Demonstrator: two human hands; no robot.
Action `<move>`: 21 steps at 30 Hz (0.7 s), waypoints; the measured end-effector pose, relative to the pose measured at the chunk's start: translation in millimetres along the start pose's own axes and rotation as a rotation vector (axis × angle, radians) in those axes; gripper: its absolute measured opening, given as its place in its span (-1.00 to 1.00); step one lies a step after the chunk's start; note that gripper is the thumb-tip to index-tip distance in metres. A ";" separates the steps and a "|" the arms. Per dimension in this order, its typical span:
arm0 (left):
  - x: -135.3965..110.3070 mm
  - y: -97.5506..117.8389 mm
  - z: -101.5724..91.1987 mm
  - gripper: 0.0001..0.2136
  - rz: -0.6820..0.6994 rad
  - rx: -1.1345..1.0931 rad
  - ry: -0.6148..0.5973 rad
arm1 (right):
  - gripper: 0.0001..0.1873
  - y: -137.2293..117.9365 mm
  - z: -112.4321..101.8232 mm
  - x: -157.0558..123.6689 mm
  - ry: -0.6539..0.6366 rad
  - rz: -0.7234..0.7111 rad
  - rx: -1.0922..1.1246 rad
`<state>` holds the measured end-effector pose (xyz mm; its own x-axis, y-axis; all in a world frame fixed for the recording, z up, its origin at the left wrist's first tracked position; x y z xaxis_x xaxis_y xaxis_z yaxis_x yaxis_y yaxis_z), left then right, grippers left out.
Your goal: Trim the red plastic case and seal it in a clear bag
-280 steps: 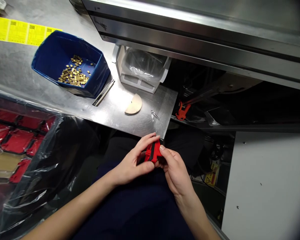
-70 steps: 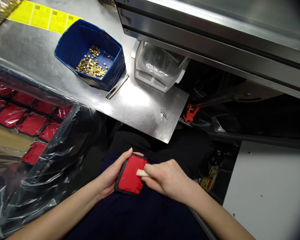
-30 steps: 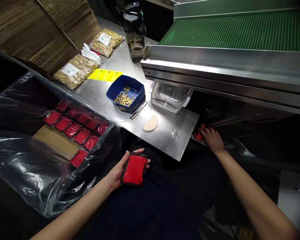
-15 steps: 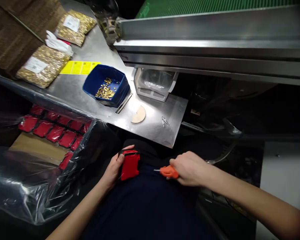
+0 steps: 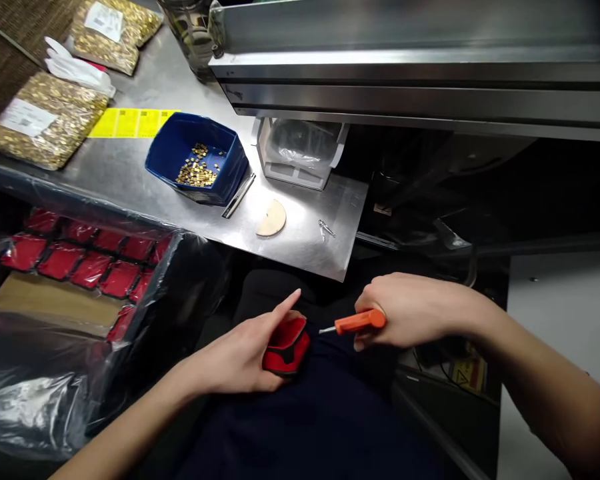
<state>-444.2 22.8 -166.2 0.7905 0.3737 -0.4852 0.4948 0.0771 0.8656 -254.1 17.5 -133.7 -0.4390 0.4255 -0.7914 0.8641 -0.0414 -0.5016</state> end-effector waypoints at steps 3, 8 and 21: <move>-3.4 -2.2 0.6 0.14 0.025 -0.196 -0.048 | -0.51 12.6 -7.6 1.7 -0.050 -0.009 0.073; -9.9 -40.0 -14.7 0.02 0.051 -1.062 0.287 | -0.50 25.6 13.6 20.6 -0.095 -0.095 0.250; 33.5 19.9 20.4 0.25 0.167 0.881 0.038 | -0.51 7.8 2.9 -1.5 0.101 0.098 -0.132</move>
<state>-400.5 18.0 -167.7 0.8722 0.3483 -0.3435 0.4844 -0.7126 0.5075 -247.5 13.8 -137.4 -0.3297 0.5137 -0.7920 0.9294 0.0293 -0.3679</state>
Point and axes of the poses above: each hand's wrist, its own x-axis towards the middle knuckle, its own z-axis out of the palm, y = z × x, the point moved 10 cm from there along x, towards the middle knuckle, and after that the axes turned 2 degrees about x, right-handed, at the moved point
